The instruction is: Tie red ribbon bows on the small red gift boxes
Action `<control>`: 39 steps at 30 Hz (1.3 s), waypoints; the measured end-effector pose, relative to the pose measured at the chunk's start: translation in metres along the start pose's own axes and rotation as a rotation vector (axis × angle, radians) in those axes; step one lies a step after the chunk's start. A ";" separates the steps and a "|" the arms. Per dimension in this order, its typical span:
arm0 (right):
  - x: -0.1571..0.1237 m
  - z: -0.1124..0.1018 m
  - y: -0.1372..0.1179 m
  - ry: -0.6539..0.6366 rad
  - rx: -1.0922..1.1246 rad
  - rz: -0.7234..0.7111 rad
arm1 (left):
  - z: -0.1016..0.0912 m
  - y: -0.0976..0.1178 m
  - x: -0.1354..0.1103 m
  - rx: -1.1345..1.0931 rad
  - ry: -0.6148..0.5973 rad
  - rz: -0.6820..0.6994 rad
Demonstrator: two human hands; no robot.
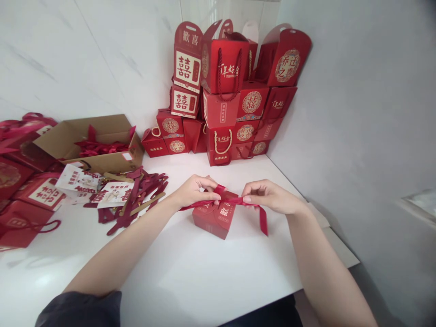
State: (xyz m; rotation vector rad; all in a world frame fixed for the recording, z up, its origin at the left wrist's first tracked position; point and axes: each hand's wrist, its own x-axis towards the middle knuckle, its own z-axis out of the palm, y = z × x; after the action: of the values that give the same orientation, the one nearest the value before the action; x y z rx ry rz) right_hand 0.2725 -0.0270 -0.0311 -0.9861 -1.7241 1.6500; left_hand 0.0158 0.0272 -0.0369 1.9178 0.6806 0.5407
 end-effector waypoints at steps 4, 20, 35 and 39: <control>0.006 0.010 0.003 0.074 0.036 -0.175 | -0.003 -0.004 -0.001 -0.032 -0.001 -0.064; 0.029 0.053 0.013 0.419 -0.646 -0.456 | -0.002 0.002 -0.001 0.109 -0.023 0.030; 0.036 0.059 0.019 0.590 -0.341 -0.305 | 0.005 0.015 -0.005 -0.065 -0.044 -0.098; 0.037 0.066 0.019 0.609 -0.257 -0.314 | 0.007 0.018 -0.006 -0.062 -0.026 -0.087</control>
State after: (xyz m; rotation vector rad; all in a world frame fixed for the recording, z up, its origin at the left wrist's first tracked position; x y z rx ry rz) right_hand 0.2006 -0.0359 -0.0600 -1.1184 -1.5752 0.8268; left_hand 0.0197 0.0126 -0.0238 1.8256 0.7191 0.4764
